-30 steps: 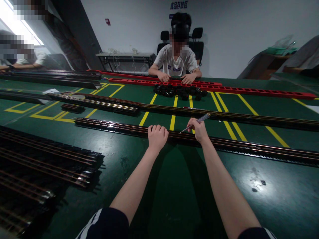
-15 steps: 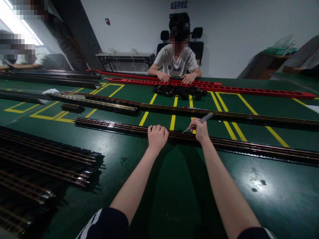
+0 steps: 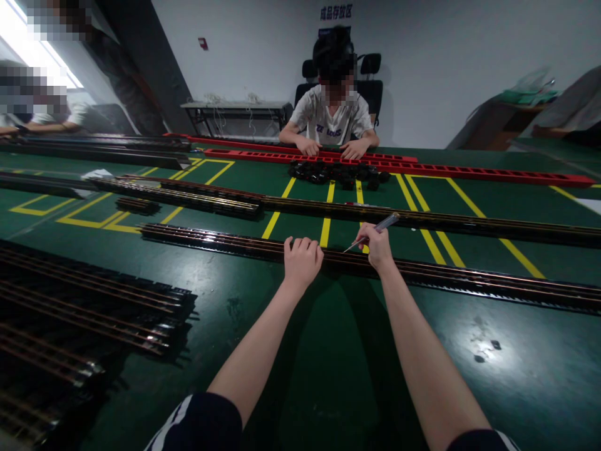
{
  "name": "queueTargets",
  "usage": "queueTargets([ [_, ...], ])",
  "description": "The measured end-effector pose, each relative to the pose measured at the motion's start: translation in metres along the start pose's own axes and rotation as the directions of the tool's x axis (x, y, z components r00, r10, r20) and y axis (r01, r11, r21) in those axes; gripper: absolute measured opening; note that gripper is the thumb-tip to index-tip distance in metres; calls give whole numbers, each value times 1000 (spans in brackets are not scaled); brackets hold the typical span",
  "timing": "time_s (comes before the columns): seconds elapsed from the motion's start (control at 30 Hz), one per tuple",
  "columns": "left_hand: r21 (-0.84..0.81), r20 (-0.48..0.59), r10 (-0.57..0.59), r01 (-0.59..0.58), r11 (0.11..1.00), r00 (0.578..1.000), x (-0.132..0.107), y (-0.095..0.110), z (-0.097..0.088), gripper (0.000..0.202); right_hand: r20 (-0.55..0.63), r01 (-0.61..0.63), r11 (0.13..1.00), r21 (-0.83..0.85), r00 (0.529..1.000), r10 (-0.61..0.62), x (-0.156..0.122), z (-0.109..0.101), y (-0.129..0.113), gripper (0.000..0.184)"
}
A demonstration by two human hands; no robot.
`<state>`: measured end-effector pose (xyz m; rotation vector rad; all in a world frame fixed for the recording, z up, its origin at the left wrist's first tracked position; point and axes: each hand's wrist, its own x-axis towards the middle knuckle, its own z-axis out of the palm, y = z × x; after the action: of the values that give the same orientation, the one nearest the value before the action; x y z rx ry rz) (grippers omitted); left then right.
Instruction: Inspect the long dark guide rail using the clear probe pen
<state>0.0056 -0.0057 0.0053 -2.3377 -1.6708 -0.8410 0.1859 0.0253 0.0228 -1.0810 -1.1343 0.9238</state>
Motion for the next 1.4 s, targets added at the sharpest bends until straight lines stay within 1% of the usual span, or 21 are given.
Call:
queueTargets([
  [0.13, -16, 19, 69, -68, 998, 997, 0, 13, 2, 33, 7, 15, 1000, 5, 1000, -15, 0, 1, 0, 20],
  [0.23, -26, 42, 85, -84, 996, 996, 0, 16, 3, 34, 10, 17, 1000, 8, 1000, -17, 0, 1, 1, 20],
  [0.47, -16, 59, 70, -69, 997, 996, 3, 13, 2, 36, 18, 8, 1000, -14, 1000, -8, -1, 1, 0, 20],
  [0.6, -6, 68, 32, -31, 999, 997, 5, 16, 3, 40, 13, 12, 1000, -29, 1000, -12, -2, 2, -3, 20],
  [0.77, -15, 62, 7, -6, 1000, 998, 6, 17, 5, 43, 40, 31, 996, -88, 999, -28, -2, 3, -7, 21],
  [0.97, 15, 28, -43, 43, 999, 999, 6, 11, 4, 42, 124, 6, 994, -107, 992, 8, -3, 5, -11, 21],
  [1.17, 47, -2, -91, 91, 995, 996, 7, -3, 2, 38, 179, 0, 991, -130, 984, 23, -5, 14, -12, 18],
  [1.4, 38, -16, -131, 132, 991, 991, 8, -16, 1, 36, 241, -31, 992, -124, 969, 60, -8, 21, -14, 17],
])
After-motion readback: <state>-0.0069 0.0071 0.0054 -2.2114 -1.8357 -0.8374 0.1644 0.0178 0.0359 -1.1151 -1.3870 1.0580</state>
